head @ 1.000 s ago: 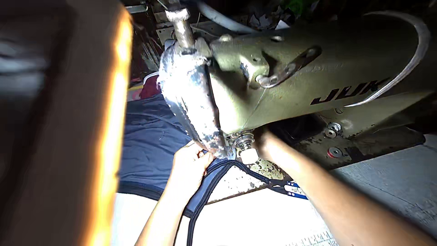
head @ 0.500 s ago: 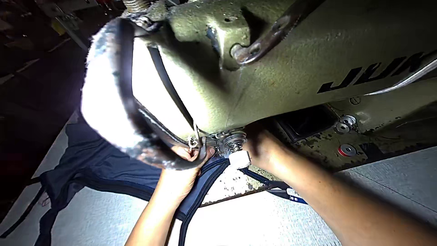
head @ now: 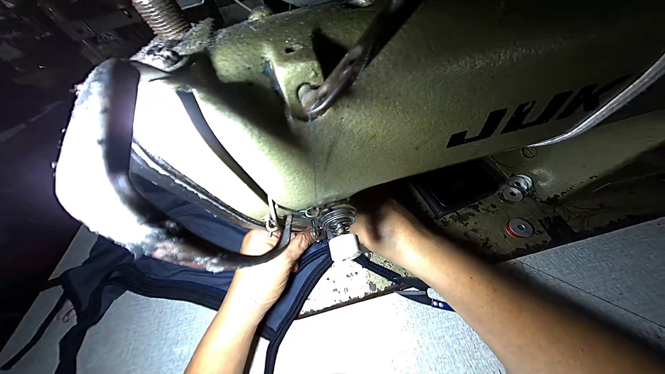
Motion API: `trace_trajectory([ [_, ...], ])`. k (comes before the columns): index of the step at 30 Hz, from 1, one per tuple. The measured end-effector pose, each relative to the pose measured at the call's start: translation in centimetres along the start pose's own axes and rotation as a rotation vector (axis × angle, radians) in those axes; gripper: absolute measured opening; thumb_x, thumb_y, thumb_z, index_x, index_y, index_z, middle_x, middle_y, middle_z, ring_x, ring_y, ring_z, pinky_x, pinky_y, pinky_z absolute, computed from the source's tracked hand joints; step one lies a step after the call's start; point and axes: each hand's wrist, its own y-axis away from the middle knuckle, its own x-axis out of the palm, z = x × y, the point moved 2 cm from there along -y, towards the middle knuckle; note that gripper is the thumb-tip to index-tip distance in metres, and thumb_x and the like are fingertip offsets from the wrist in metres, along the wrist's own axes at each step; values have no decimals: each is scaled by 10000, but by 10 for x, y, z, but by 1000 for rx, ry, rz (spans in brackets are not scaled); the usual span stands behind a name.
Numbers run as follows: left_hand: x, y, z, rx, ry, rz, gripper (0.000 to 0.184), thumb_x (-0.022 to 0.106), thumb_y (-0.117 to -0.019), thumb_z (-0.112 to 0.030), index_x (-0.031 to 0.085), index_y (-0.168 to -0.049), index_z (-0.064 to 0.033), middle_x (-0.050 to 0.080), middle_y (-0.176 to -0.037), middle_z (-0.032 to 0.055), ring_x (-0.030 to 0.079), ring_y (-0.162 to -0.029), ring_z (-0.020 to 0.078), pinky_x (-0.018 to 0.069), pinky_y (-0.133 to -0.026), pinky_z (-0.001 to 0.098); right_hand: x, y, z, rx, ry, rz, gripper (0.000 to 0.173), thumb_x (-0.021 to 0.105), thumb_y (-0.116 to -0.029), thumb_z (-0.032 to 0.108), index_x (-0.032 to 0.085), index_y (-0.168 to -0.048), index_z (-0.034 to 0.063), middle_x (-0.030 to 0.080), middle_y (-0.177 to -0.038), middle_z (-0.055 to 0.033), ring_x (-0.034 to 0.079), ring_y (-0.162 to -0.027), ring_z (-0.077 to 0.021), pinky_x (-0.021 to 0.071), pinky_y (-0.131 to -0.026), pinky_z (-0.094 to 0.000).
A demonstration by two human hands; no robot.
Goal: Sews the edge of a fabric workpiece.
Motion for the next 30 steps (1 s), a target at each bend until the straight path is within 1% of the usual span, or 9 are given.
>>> trace_trajectory([
  [3,0,0,0,-8,31,-10,171,748,-813,-93,675,-681,-173,579,-524,-75,485,-415,-7,410,-418,146,0,0,1,13,6,5,133,659,-956,115,711,-930,-5,685,-897,-166,670,-926,-316,514,-782,-496],
  [7,1,1,0,-17,9,-15,194,747,-808,-98,658,-657,-181,559,-510,-76,475,-411,-4,398,-412,154,3,4,-2,-76,33,-52,104,665,-939,98,699,-899,8,672,-850,-159,676,-871,-315,529,-727,-493],
  [10,1,1,0,-10,-10,-15,164,750,-814,-114,672,-687,-182,564,-523,-80,476,-415,-5,401,-416,151,2,2,0,-49,44,-18,112,656,-955,103,703,-923,6,673,-859,-160,675,-878,-314,529,-737,-495],
  [13,1,1,0,12,-8,-18,187,755,-815,-118,658,-668,-184,556,-517,-86,472,-415,-9,396,-415,150,2,2,-1,-44,48,-7,107,657,-952,107,697,-916,15,668,-848,-154,674,-867,-311,523,-720,-495],
  [15,1,1,-1,13,-21,-17,176,750,-818,-117,662,-683,-188,559,-524,-91,473,-422,-14,397,-422,147,3,2,-2,-67,35,-27,103,663,-941,104,704,-921,12,673,-853,-155,676,-870,-311,527,-728,-494],
  [18,2,1,-1,9,-21,-21,155,754,-820,-119,675,-704,-186,565,-530,-89,475,-424,-13,399,-424,147,2,1,-1,-53,33,-16,121,667,-943,118,719,-953,10,691,-898,-160,680,-924,-314,530,-778,-504],
  [25,2,1,-2,0,-3,-25,150,756,-812,-103,684,-707,-181,574,-531,-80,478,-423,-10,400,-421,149,0,3,3,-42,73,40,96,657,-951,108,722,-948,38,680,-879,-147,671,-907,-315,516,-732,-502],
  [28,2,0,-1,-4,21,-26,151,759,-803,-97,683,-703,-182,582,-536,-76,481,-423,-7,401,-417,148,0,3,3,-47,45,51,98,663,-956,109,729,-963,38,683,-895,-145,668,-925,-316,517,-758,-506],
  [30,2,0,-1,-8,33,-27,153,764,-797,-79,685,-706,-173,589,-541,-72,483,-424,-8,405,-422,145,1,4,3,-84,39,24,97,664,-948,108,732,-938,40,686,-874,-137,674,-902,-305,524,-745,-498],
])
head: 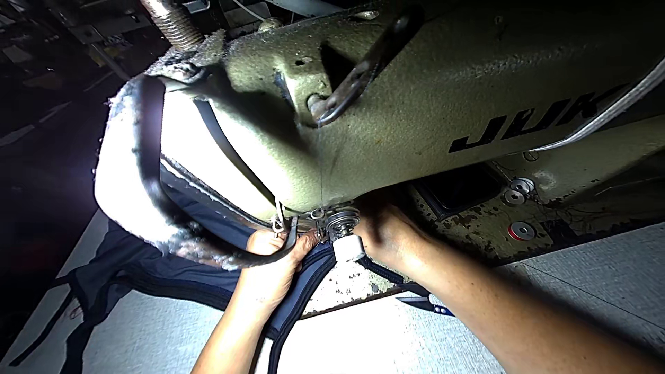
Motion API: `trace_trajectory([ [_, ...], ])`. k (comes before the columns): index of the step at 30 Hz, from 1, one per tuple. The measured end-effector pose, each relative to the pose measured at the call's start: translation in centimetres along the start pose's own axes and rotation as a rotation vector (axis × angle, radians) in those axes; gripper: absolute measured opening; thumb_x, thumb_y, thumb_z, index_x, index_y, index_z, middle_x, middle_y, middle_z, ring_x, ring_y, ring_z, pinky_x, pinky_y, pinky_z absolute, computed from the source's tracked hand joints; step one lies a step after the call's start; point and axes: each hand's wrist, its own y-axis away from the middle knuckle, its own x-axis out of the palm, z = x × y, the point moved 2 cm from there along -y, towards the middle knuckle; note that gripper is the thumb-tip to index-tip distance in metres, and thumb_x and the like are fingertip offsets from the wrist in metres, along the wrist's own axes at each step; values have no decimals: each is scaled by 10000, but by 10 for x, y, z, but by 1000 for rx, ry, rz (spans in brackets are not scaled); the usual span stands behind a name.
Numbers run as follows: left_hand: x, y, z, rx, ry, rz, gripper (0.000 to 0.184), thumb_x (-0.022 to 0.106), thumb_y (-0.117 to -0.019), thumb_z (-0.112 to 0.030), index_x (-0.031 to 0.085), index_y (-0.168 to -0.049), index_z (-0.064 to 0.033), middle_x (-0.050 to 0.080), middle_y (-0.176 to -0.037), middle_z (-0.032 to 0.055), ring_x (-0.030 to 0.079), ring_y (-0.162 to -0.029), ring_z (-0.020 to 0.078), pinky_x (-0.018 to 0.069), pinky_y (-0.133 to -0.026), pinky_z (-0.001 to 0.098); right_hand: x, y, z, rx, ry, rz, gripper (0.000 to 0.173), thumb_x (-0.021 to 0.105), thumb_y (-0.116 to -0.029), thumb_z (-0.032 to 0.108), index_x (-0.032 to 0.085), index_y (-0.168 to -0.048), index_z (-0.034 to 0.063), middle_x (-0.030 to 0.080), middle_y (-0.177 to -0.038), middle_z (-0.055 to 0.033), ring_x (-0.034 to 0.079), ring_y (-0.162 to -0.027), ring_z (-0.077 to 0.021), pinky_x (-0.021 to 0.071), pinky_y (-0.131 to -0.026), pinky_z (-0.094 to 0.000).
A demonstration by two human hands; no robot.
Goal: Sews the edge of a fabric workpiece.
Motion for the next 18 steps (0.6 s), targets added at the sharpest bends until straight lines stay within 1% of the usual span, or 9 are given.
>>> trace_trajectory([
  [4,0,0,1,14,8,0,167,773,-798,-65,690,-698,-169,590,-540,-82,482,-429,-19,405,-429,135,3,-1,0,-53,-28,-25,103,667,-940,107,727,-895,36,684,-859,-137,673,-890,-293,519,-752,-487],
  [7,1,0,0,5,25,-7,167,770,-792,-62,700,-684,-167,600,-543,-78,480,-430,-22,399,-429,135,6,-4,-1,-32,-4,12,123,689,-939,155,724,-880,53,682,-852,-122,671,-884,-281,514,-737,-481],
  [10,1,0,0,10,48,-19,171,771,-777,-35,696,-708,-172,611,-561,-84,498,-441,-23,416,-436,129,5,-5,1,-16,1,34,134,698,-939,168,718,-878,51,675,-856,-124,663,-881,-276,510,-741,-472],
  [12,2,0,2,19,66,-23,179,771,-766,-37,683,-713,-184,610,-569,-90,499,-450,-26,419,-445,125,7,-3,0,-46,-1,-24,127,706,-926,161,720,-872,47,676,-836,-119,666,-859,-265,516,-734,-456],
  [14,3,0,2,9,100,-17,195,766,-761,-13,671,-711,-176,612,-572,-82,500,-451,-19,418,-445,129,8,-2,0,-71,3,-56,124,697,-928,155,720,-875,45,674,-826,-115,668,-845,-254,521,-731,-439],
  [16,3,0,0,-15,127,-14,195,779,-759,5,669,-752,-156,628,-592,-64,519,-458,-4,432,-447,138,7,-2,0,-75,-1,-41,128,690,-934,155,716,-875,44,672,-827,-115,665,-842,-250,519,-734,-437],
  [18,2,1,0,-32,148,-8,210,778,-746,21,659,-767,-150,635,-599,-64,534,-462,-1,450,-452,137,7,-3,0,-70,5,-22,140,687,-941,169,715,-874,49,675,-834,-111,666,-847,-248,522,-737,-434],
])
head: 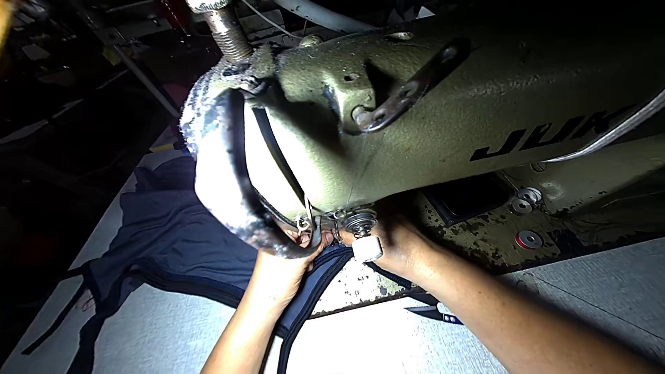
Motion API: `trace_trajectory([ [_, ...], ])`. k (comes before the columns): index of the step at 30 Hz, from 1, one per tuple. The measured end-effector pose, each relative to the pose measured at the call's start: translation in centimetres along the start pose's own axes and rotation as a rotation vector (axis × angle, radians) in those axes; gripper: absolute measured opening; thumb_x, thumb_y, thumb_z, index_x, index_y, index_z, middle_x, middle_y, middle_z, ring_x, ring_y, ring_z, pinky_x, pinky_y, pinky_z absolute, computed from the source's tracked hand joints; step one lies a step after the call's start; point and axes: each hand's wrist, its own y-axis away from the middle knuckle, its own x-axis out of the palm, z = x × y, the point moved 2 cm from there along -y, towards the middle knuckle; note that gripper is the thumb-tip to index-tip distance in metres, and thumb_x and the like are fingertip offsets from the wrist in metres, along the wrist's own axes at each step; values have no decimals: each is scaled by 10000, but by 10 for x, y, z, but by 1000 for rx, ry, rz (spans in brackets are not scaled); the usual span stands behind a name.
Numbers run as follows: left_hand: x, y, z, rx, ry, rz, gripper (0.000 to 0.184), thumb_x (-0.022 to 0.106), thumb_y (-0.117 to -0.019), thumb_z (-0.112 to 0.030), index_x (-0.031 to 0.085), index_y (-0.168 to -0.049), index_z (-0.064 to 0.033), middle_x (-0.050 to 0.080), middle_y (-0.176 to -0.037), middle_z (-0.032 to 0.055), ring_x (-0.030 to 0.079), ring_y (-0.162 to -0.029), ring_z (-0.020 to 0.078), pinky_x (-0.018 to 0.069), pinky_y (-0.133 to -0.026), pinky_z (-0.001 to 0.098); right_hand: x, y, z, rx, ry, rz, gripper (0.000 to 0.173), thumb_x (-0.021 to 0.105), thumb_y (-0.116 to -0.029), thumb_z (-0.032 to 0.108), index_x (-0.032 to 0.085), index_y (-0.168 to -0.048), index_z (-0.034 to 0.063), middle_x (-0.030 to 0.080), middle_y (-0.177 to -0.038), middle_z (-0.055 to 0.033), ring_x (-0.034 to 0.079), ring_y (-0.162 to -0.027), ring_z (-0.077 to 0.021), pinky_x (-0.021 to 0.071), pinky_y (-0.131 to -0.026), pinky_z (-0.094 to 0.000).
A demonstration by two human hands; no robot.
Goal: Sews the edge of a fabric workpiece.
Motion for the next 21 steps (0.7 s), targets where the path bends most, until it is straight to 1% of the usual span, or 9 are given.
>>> trace_trajectory([
  [3,-3,0,1,-13,15,32,200,776,-742,27,664,-804,-127,647,-613,-45,543,-467,9,448,-451,139,-2,-1,1,44,-7,59,161,681,-963,183,718,-914,34,681,-875,-127,666,-890,-260,522,-779,-441],
  [7,-3,0,0,-16,15,39,194,766,-741,29,669,-800,-128,651,-609,-47,543,-465,-5,437,-443,124,-3,-3,-1,65,13,89,170,689,-965,197,706,-876,53,649,-822,-89,637,-839,-214,497,-744,-399],
  [12,-2,0,2,-31,21,27,193,779,-737,23,669,-823,-110,654,-612,-30,552,-465,12,446,-442,137,-4,-3,0,72,29,101,175,677,-974,195,697,-874,53,636,-820,-83,626,-836,-208,488,-740,-382],
  [14,-1,0,1,-32,15,20,191,778,-740,24,669,-827,-107,652,-609,-29,551,-463,15,444,-441,137,-4,-2,-1,54,14,80,174,678,-972,192,696,-869,53,640,-821,-85,628,-842,-209,490,-748,-384],
  [17,-2,-1,3,-15,17,22,189,778,-740,13,676,-852,-100,657,-622,-15,551,-462,28,443,-438,144,0,0,-3,-8,-2,-17,153,696,-940,175,708,-851,51,661,-812,-90,649,-831,-207,508,-745,-380],
  [18,-2,-1,3,-16,13,20,193,776,-738,8,675,-861,-101,655,-622,-11,549,-460,31,440,-434,148,1,0,-3,-6,-7,-23,154,704,-939,182,718,-868,46,675,-832,-98,659,-849,-214,515,-766,-393],
  [19,-2,-1,4,-22,4,16,186,770,-737,7,675,-853,-102,650,-614,-13,548,-456,30,438,-432,149,2,0,-3,5,-17,-22,160,710,-941,188,724,-890,37,685,-856,-108,666,-872,-222,520,-789,-405],
  [21,-3,-1,3,-50,-17,-1,168,764,-740,26,677,-808,-100,638,-583,-26,540,-444,20,432,-426,149,3,2,-1,22,-33,-45,168,720,-928,192,721,-907,26,688,-867,-115,671,-878,-225,526,-790,-409],
])
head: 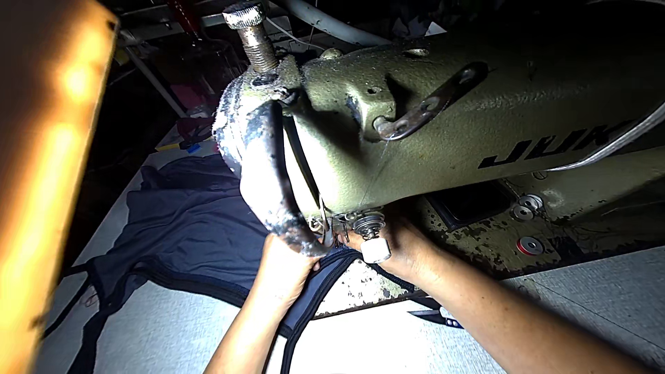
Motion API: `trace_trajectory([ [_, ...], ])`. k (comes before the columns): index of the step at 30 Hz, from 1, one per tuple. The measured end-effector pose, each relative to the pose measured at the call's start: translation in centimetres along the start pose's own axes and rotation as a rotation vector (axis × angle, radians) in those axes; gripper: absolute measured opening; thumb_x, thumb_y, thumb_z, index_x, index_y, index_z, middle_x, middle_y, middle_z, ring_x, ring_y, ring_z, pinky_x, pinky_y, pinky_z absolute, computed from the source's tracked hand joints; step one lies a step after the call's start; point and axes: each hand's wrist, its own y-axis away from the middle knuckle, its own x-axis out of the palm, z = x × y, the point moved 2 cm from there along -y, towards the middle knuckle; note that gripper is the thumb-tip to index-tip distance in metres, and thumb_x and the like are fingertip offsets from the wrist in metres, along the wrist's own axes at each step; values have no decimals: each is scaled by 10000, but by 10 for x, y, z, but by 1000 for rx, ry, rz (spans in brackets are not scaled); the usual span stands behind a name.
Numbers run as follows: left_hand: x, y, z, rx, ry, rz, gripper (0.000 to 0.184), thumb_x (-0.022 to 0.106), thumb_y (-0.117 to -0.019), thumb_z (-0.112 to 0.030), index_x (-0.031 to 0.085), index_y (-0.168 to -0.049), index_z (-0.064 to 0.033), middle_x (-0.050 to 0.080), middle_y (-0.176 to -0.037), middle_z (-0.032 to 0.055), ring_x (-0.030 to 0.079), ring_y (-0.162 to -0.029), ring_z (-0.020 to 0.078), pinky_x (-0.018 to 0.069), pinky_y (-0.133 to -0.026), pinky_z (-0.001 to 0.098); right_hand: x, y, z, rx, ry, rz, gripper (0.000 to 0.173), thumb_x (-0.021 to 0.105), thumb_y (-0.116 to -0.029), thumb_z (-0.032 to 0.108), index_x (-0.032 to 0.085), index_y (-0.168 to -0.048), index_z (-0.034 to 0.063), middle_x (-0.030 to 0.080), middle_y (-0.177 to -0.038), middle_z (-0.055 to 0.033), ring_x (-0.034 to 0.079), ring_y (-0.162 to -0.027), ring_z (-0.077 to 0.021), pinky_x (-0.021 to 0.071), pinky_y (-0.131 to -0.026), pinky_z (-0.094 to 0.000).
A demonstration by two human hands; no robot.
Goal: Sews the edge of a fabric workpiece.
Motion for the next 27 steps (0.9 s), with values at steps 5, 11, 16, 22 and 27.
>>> trace_trajectory([
  [5,-1,0,-1,9,-65,17,120,747,-743,-21,697,-729,-129,608,-542,-54,505,-428,-4,399,-420,148,1,-1,4,51,26,-14,171,723,-927,219,726,-887,53,695,-853,-102,675,-857,-216,532,-764,-413],
  [11,0,1,-9,-29,-6,21,195,650,-801,53,665,-705,-117,598,-515,-50,492,-402,-13,389,-400,133,1,-2,3,111,45,62,209,677,-970,234,723,-914,37,694,-866,-124,679,-882,-252,526,-773,-458],
  [16,-1,1,-10,-20,161,44,201,596,-858,62,653,-750,-98,611,-517,-14,506,-385,9,416,-391,138,-1,0,-8,-36,26,-18,158,692,-944,170,718,-963,15,681,-869,-127,669,-856,-241,539,-771,-425],
  [22,-1,0,-13,-56,243,43,181,585,-895,94,678,-870,-59,654,-565,26,520,-387,21,415,-379,138,-13,0,-10,-6,-88,6,131,661,-950,105,660,-876,-3,602,-700,-76,580,-600,-113,507,-596,-286],
  [27,-2,1,-22,-274,474,51,277,421,-987,139,639,-943,-26,673,-620,57,566,-409,25,435,-370,129,-25,-10,0,487,-592,95,123,565,-1021,7,596,-906,42,546,-579,41,511,-466,-2,451,-489,-143],
])
